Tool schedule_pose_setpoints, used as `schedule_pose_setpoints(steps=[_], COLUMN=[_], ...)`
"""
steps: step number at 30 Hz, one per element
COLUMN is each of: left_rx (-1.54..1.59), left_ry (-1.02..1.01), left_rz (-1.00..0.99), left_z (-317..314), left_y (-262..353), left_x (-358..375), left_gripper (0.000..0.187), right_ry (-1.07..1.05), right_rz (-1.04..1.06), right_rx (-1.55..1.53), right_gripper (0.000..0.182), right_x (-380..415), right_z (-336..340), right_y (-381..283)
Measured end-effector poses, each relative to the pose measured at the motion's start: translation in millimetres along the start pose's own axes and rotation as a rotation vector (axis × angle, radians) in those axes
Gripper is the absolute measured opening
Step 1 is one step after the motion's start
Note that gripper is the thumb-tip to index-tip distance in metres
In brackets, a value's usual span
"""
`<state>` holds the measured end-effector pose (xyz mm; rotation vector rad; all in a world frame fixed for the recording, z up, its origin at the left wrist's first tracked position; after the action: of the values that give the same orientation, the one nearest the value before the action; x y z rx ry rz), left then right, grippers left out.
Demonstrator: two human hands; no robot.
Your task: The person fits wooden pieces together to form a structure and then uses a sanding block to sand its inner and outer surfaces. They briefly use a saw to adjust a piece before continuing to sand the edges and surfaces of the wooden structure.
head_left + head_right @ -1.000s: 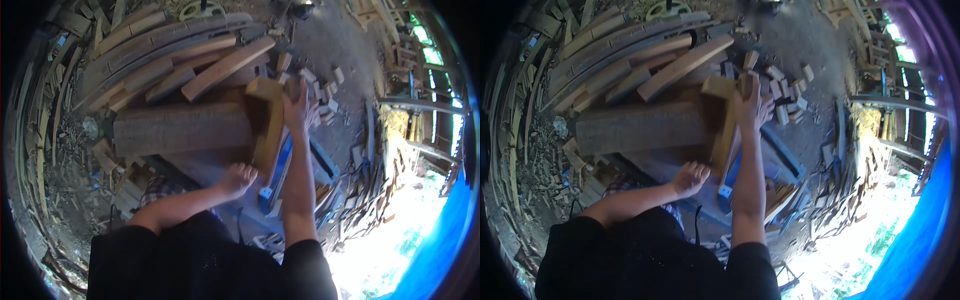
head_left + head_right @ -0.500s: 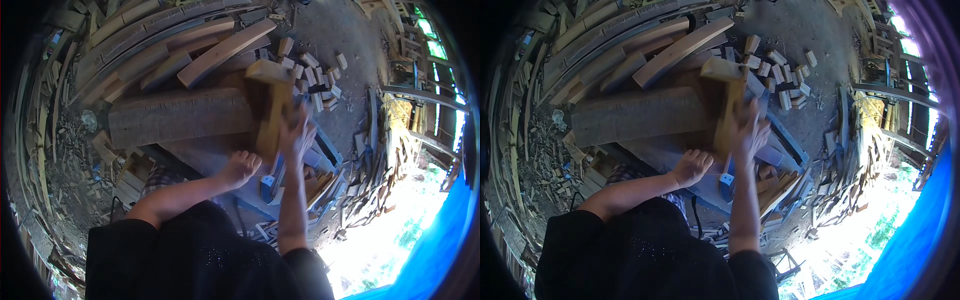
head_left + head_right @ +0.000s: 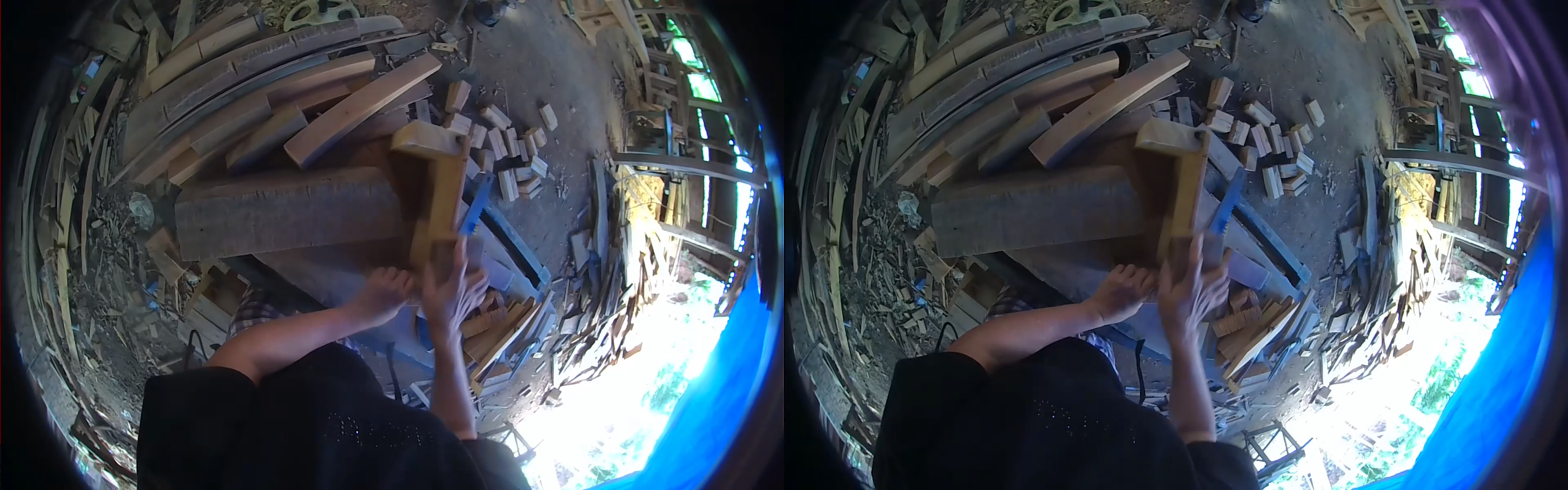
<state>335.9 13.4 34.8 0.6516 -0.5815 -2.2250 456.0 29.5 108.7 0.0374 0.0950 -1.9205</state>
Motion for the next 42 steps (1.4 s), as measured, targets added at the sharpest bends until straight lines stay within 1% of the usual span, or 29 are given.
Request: schedule_pose_setpoints(steps=[1,3,4,5,6,8,9,11,12,13,14,16,17,19,21,23,24,26,28,30,31,33,34,37,39,40,42], left_rx=[-0.008,-0.084,-0.09,-0.101,-0.108,-0.111,-0.114,-0.066,-0.031,-0.048,-0.047,-0.028,-0.031,-0.067,-0.069,-0.078,-0.104,-0.12,-0.082,-0.05,-0.032,-0.016,-0.008,-0.06,-0.085,-0.1,-0.11], left_ry=[-0.008,-0.044,-0.055,-0.048,-0.04,-0.056,-0.066,-0.045,-0.037,-0.058,-0.044,-0.012,-0.019,0.006,-0.011,-0.021,-0.044,-0.051,-0.073,-0.014,0.028,0.051,0.065,0.044,0.023,0.014,-0.008], left_rz=[0.008,0.012,0.015,0.015,0.011,0.004,0.008,-0.002,0.001,0.009,0.026,0.032,0.04,-0.019,-0.003,0.004,0.01,-0.004,-0.008,-0.002,0.008,0.015,0.006,-0.009,-0.001,0.002,-0.016], left_z=[0.1,1.6,0.8,1.6,3.7,4.1,3.9,7.0,7.3,0.3,-0.5,-1.6,-2.4,-0.9,1.7,3.7,2.7,3.3,3.4,1.6,1.4,0.3,0.2,0.9,3.3,4.4,3.2], left_y=[-0.7,1.8,1.5,0.6,1.1,3.2,2.7,2.9,2.7,1.9,-0.2,0.9,-1.0,0.6,0.6,1.5,2.1,2.8,2.7,3.1,2.1,1.0,0.5,1.8,0.4,-0.1,2.0], left_x=[-1.0,-1.5,-1.9,-3.2,-2.6,-0.4,-2.1,-3.4,-3.2,-1.7,-3.9,-0.5,0.0,-0.4,-1.6,0.2,0.9,-3.2,1.3,2.8,1.7,0.5,2.3,0.6,-0.6,0.1,2.7], left_gripper=[0.026,0.02,0.02,0.018,0.015,0.017,0.02,0.021,0.023,0.024,0.024,0.022,0.022,0.018,0.016,0.015,0.014,0.013,0.014,0.015,0.015,0.016,0.016,0.015,0.014,0.014,0.012], right_ry=[0.018,-0.005,0.031,0.07,0.069,0.064,0.02,-0.057,-0.028,-0.002,-0.003,-0.029,0.004,0.027,0.07,0.011,0.018,0.096,-0.008,-0.014,-0.015,-0.049,-0.026,-0.023,0.045,0.038,0.122], right_rz=[0.003,-0.004,-0.013,-0.025,-0.032,0.002,-0.006,-0.009,0.026,0.068,0.089,0.032,0.028,0.04,0.002,-0.067,-0.076,0.039,0.003,0.088,0.102,0.043,0.044,0.006,0.023,0.015,0.035], right_rx=[0.022,-0.118,-0.114,-0.107,-0.111,-0.087,-0.103,-0.038,0.034,0.102,0.107,0.0,-0.01,-0.071,-0.122,-0.058,-0.063,-0.066,-0.04,0.035,0.044,0.041,0.029,-0.054,-0.101,-0.11,0.004], right_gripper=[0.086,0.079,0.079,0.078,0.078,0.079,0.081,0.081,0.081,0.08,0.08,0.079,0.081,0.083,0.085,0.084,0.084,0.085,0.086,0.084,0.084,0.085,0.084,0.082,0.079,0.079,0.078], right_x=[-39.1,-111.6,-145.2,-162.0,-154.9,-134.4,-104.2,-29.2,15.4,41.7,40.3,42.2,16.3,-57.6,-129.2,-170.4,-161.5,-126.1,-54.1,23.0,35.1,49.6,31.5,-75.5,-138.2,-144.1,-149.0], right_z=[-4.0,-10.8,-19.3,-23.0,-20.1,-6.2,-5.4,2.0,6.9,9.1,7.0,3.0,2.9,-7.3,-15.9,-13.1,-12.3,-7.9,3.9,5.1,7.7,7.2,5.5,-6.7,-9.8,-13.3,-8.6], right_y=[-10.6,-29.8,-37.7,-41.8,-41.5,-42.2,-31.4,-11.0,-2.3,3.4,5.2,11.3,1.9,-13.1,-32.9,-52.5,-48.5,-38.0,-18.6,7.4,8.8,13.6,6.6,-20.0,-42.5,-47.5,-52.8])
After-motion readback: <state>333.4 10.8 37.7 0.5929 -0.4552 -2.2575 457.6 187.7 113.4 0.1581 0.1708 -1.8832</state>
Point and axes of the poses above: each hand's wrist, its own x-axis away from the middle knuckle, its own z-axis out of the back of the hand, y = z × x, the point moved 4 cm from there along -x, towards the middle knuckle, and after that the axes turned 4 degrees about -z, right-handed, at the moved point
